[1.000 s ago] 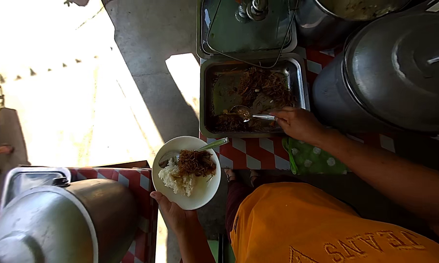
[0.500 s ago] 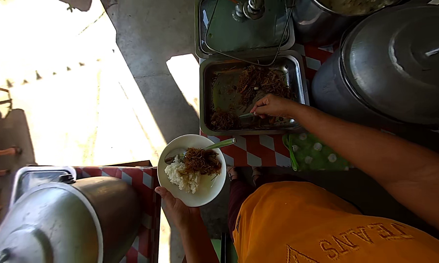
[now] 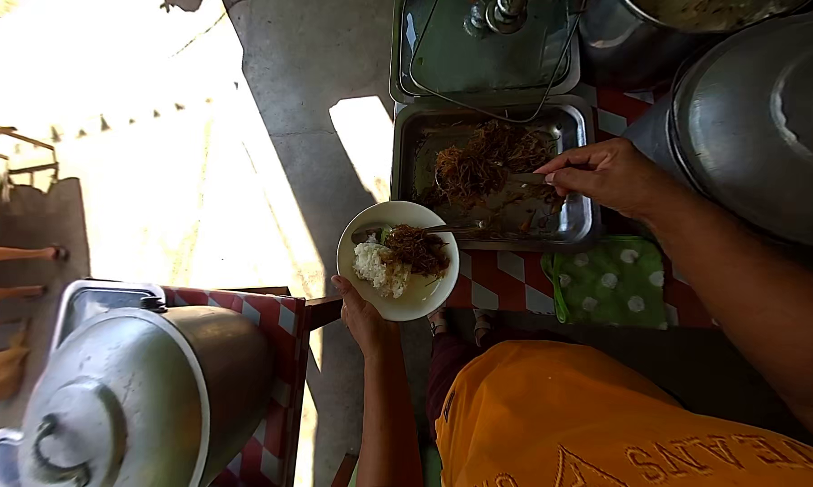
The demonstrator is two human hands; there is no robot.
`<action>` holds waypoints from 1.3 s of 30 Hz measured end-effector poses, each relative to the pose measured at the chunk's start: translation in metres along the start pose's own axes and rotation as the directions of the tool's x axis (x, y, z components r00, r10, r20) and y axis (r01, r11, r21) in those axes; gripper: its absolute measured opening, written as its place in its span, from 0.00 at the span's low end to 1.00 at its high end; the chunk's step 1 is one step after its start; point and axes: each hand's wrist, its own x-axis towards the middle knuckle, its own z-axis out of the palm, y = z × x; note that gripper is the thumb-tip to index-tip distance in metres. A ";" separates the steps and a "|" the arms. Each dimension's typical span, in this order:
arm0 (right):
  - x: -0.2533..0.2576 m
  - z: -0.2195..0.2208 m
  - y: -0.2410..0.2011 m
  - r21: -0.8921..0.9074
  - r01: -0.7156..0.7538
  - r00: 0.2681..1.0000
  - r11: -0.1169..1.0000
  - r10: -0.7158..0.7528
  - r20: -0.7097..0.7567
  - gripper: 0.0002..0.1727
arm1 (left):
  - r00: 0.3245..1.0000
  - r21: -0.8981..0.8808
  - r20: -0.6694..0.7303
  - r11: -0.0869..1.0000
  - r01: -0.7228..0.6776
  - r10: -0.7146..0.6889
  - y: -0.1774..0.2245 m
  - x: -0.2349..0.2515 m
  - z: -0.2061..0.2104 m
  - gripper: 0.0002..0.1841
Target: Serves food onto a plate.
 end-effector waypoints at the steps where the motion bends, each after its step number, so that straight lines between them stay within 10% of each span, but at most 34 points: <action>1: -0.007 -0.003 -0.012 -0.041 0.036 0.999 0.999 -0.036 -0.009 0.09 | 1.000 -0.019 0.018 1.000 0.014 -0.013 -0.003 -0.001 0.010 0.27; 8: -0.050 0.026 -0.037 -0.637 0.352 0.879 0.686 -0.476 -0.028 0.11 | 0.987 -0.130 0.131 0.985 0.113 -0.096 -0.028 -0.003 0.069 0.30; 21: -0.060 0.004 -0.059 -0.696 0.391 0.854 0.602 -0.520 0.029 0.11 | 0.978 -0.133 0.177 0.982 0.136 -0.112 -0.031 0.010 0.076 0.32; 35: -0.024 0.027 0.013 -0.580 -0.189 0.970 0.793 0.059 -0.235 0.12 | 0.997 -0.088 0.076 0.996 -0.022 0.029 -0.002 0.025 0.020 0.29; 39: -0.010 0.042 0.044 -0.339 -0.245 0.970 0.908 0.229 -0.086 0.12 | 0.994 -0.093 0.101 0.995 -0.040 0.049 0.000 0.024 0.004 0.29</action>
